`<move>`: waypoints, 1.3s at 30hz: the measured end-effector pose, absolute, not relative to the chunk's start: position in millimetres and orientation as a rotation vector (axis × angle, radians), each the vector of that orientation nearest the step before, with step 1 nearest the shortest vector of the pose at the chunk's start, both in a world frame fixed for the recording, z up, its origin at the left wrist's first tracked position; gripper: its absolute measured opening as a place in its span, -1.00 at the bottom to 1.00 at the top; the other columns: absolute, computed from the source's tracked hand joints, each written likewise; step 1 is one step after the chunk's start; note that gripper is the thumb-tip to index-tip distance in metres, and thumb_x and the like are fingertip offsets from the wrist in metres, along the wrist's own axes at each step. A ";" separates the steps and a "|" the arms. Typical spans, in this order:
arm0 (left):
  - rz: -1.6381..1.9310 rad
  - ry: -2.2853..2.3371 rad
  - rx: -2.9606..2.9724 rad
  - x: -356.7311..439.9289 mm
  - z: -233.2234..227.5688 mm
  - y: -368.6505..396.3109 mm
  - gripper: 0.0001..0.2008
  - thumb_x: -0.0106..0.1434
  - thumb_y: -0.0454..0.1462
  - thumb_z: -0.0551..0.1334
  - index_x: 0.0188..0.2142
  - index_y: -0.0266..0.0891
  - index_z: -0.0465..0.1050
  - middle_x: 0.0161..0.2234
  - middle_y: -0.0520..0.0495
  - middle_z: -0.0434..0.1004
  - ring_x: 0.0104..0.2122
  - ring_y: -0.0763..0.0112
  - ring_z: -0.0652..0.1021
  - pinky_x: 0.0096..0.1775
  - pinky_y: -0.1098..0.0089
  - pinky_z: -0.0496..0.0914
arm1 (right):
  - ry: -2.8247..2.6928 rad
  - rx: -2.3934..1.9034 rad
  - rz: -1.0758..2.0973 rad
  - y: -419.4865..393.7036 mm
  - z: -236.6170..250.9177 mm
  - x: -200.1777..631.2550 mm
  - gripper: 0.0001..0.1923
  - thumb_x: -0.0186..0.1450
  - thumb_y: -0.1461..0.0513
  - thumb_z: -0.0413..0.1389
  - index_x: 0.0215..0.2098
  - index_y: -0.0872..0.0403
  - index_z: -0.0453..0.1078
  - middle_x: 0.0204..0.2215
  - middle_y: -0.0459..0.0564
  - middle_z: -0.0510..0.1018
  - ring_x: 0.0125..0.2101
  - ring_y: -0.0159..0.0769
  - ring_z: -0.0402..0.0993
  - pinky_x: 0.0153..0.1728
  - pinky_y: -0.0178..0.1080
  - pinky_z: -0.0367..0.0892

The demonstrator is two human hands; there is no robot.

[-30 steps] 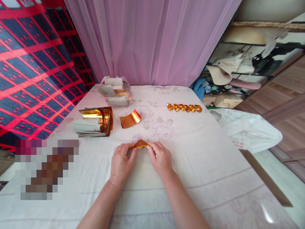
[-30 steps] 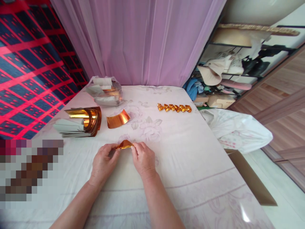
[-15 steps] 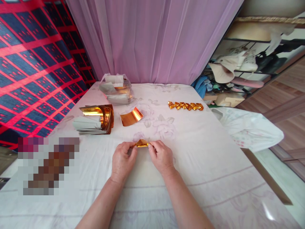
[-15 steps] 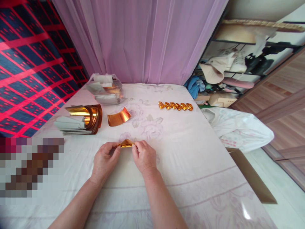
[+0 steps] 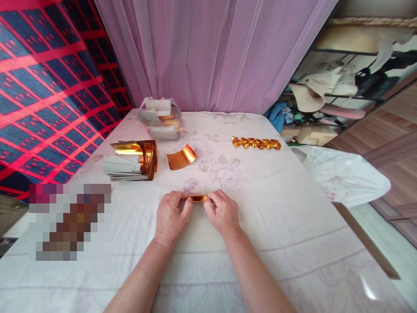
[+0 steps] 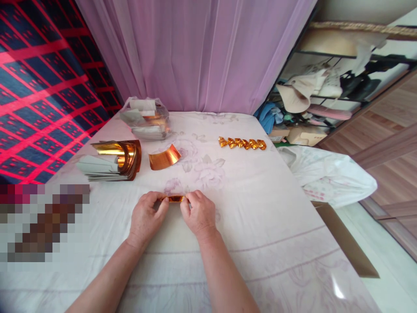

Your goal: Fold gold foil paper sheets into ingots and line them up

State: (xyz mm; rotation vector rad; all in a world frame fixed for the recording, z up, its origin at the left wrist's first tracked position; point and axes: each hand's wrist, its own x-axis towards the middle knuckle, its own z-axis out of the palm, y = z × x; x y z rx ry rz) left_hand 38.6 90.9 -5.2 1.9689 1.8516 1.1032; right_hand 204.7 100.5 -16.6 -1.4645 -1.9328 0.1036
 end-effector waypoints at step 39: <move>1.036 1.841 2.048 35.7 -12.5 92.2 -0.84 0.25 -0.27 0.12 -0.43 -0.19 0.42 -0.47 -0.03 0.50 -0.40 0.26 0.47 -0.30 0.29 0.31 | -2.036 -1.470 0.165 101.2 -15.1 204.2 -0.74 0.32 0.29 -0.07 -0.49 0.04 0.36 -0.49 -0.06 0.50 -0.43 -0.36 0.41 -0.39 -0.31 0.12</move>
